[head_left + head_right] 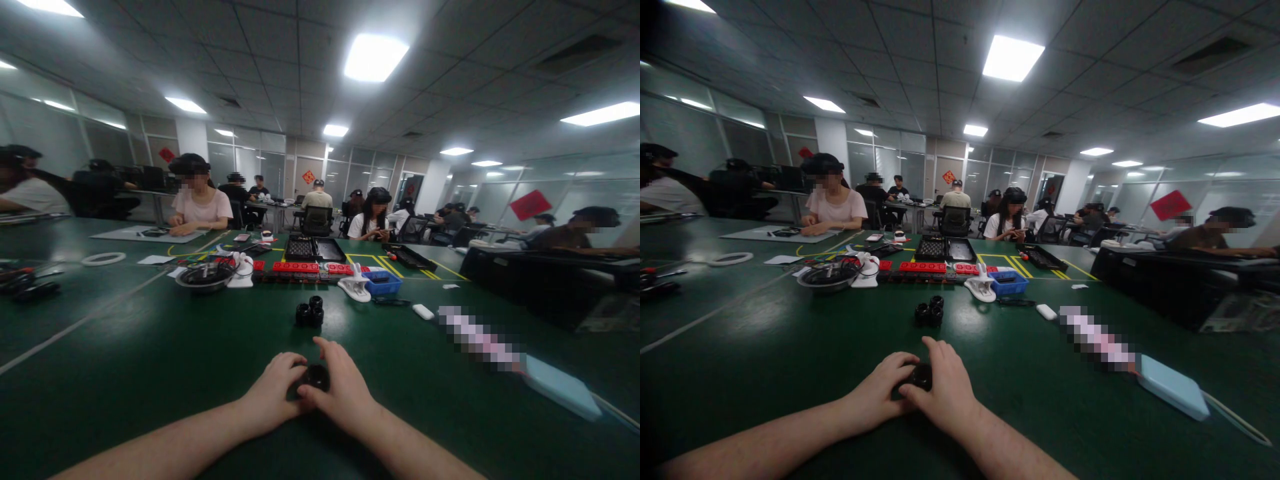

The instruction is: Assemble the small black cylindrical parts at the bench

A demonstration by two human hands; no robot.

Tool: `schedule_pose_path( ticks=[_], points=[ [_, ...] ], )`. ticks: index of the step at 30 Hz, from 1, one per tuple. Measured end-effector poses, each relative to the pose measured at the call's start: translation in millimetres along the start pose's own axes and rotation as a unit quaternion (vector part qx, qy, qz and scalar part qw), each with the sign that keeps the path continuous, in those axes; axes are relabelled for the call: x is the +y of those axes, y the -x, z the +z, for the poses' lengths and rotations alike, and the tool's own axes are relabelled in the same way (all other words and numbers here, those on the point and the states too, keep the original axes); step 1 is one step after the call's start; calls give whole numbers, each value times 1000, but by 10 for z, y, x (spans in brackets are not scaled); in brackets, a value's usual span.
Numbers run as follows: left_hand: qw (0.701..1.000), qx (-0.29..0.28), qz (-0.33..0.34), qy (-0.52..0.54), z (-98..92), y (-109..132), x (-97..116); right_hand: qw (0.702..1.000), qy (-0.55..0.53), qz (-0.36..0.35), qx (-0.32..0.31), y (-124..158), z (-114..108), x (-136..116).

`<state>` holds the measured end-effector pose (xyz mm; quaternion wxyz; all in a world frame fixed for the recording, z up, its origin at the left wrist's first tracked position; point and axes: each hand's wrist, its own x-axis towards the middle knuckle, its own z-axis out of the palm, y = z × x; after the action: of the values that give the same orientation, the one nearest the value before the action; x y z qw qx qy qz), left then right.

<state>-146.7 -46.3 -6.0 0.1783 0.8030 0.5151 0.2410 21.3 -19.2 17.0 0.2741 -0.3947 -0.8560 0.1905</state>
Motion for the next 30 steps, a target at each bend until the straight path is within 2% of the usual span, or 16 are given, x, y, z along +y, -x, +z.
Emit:
schedule_pose_path(
  ticks=[4, 9, 12, 19, 25, 27, 30],
  points=[
    [1000, 1, -1, 4, 3, -2, -11, 1000, -19, 8, -5, -7, -1, -2],
    [1000, -2, 2, 6, 4, -13, -24, 993, -76, -78, -42, 28, -29, 16],
    [1000, 0, 0, 2, 8, -20, -25, 991, -72, -98, -50, 46, -29, 30],
    [1000, -11, -6, -3, 15, -17, -39, 1000, -24, -15, 5, 12, -12, 3],
    [1000, 10, 0, -1, 1, 6, -4, 1000, 14, 24, 5, -16, -14, 4],
    [1000, 9, 0, 2, 0, 6, 2, 1000, 0, 2, -1, -9, -12, 24],
    [1000, 6, 7, 4, 8, -5, -13, 996, -44, -72, -33, 18, -26, 44]
  ],
)
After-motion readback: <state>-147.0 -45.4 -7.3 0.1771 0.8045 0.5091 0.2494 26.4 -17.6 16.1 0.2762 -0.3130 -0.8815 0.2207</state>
